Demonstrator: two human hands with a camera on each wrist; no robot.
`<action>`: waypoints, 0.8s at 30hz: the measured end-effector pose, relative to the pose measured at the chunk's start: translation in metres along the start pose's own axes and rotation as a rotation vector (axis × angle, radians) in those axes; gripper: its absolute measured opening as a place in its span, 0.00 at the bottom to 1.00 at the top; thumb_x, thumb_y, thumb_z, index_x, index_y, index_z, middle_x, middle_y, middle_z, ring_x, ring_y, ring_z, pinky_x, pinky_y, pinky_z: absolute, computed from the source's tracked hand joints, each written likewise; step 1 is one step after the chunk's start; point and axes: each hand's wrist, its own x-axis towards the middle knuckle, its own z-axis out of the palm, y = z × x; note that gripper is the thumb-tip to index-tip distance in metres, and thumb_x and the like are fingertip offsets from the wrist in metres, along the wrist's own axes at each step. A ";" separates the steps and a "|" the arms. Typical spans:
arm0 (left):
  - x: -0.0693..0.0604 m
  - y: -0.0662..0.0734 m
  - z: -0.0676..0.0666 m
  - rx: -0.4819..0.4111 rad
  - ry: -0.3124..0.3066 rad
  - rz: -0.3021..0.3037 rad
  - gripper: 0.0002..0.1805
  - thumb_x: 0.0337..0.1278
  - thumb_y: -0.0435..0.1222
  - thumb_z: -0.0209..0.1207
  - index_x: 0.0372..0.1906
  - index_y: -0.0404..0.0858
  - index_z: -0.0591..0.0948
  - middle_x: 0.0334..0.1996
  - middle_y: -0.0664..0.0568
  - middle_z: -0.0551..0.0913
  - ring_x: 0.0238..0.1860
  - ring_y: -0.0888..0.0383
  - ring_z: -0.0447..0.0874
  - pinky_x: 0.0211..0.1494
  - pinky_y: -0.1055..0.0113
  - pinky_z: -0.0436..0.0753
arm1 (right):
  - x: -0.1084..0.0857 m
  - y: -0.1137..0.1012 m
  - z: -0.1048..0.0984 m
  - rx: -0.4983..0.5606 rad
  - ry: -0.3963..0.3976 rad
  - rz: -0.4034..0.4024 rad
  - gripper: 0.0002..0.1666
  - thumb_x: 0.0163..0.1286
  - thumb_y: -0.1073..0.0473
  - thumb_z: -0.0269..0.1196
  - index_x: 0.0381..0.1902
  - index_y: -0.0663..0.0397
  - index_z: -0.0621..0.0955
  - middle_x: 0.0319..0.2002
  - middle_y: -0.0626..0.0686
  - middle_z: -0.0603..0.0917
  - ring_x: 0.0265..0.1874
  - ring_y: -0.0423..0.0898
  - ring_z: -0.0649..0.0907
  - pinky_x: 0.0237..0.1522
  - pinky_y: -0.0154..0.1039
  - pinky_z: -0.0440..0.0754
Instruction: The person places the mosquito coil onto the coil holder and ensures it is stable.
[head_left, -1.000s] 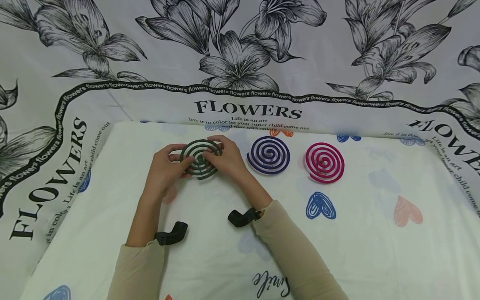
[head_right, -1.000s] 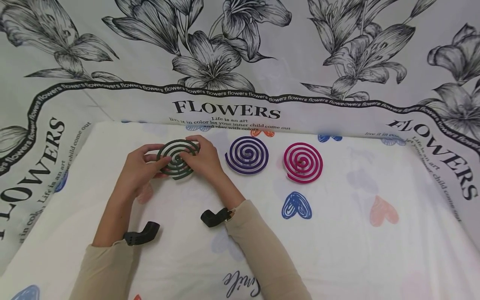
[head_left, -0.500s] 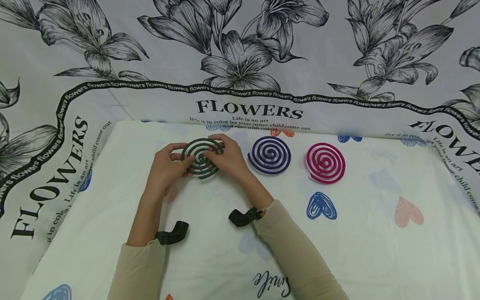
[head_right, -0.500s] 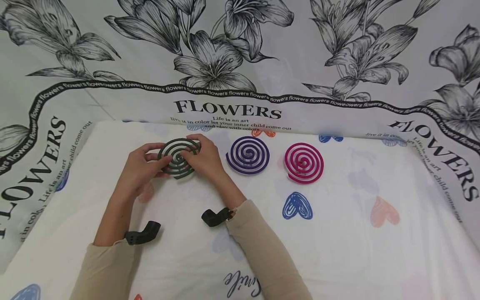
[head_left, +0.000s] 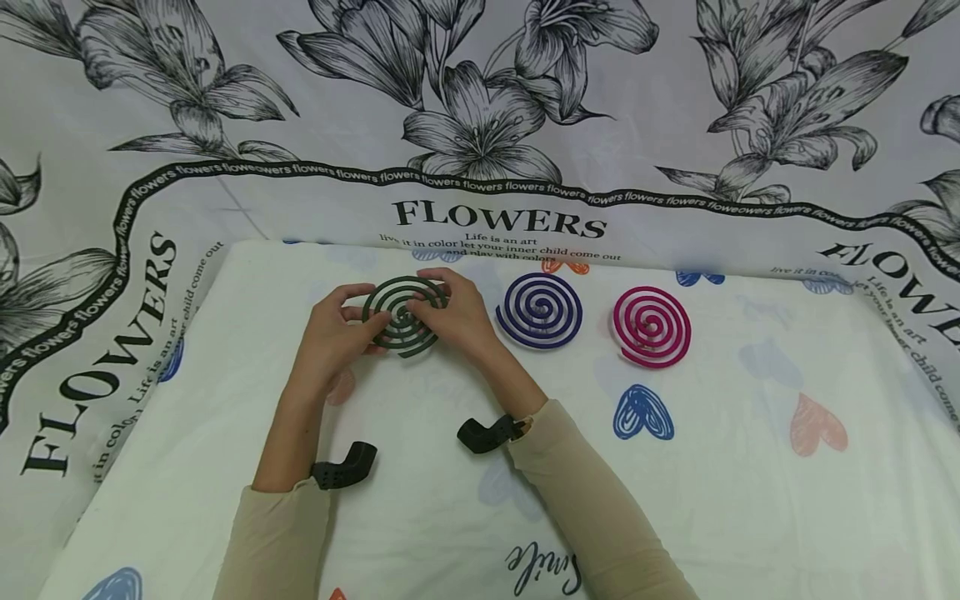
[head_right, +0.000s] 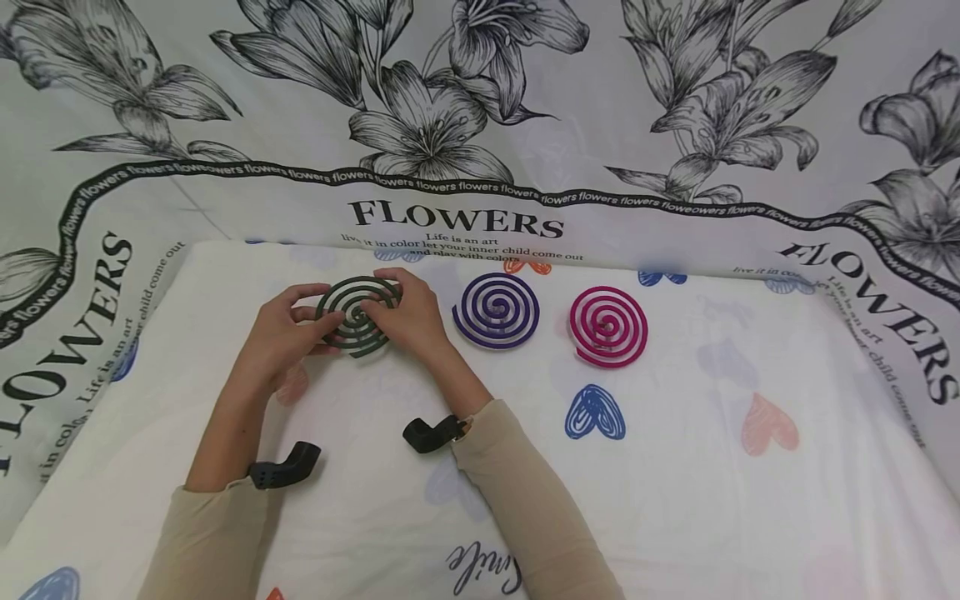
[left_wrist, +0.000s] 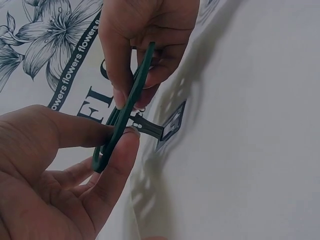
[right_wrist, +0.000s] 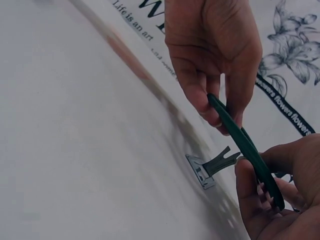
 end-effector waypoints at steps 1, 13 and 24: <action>0.000 0.000 0.000 -0.001 -0.004 0.001 0.35 0.73 0.36 0.62 0.80 0.37 0.65 0.56 0.31 0.83 0.25 0.65 0.88 0.36 0.70 0.91 | 0.000 0.000 0.000 0.000 0.002 0.004 0.30 0.69 0.56 0.72 0.68 0.52 0.81 0.52 0.60 0.88 0.50 0.52 0.88 0.53 0.40 0.86; 0.002 -0.001 0.003 0.008 0.003 0.006 0.35 0.74 0.36 0.61 0.80 0.36 0.64 0.57 0.29 0.83 0.26 0.65 0.89 0.37 0.70 0.92 | 0.000 0.001 0.001 -0.005 0.019 0.009 0.29 0.69 0.57 0.73 0.67 0.52 0.82 0.53 0.61 0.89 0.52 0.53 0.87 0.54 0.41 0.85; 0.002 -0.002 0.004 0.012 0.004 0.003 0.35 0.73 0.36 0.61 0.80 0.36 0.65 0.56 0.30 0.83 0.27 0.65 0.89 0.37 0.70 0.92 | -0.001 0.002 0.002 -0.002 0.017 0.018 0.29 0.70 0.57 0.72 0.68 0.51 0.81 0.53 0.60 0.88 0.51 0.50 0.87 0.54 0.41 0.86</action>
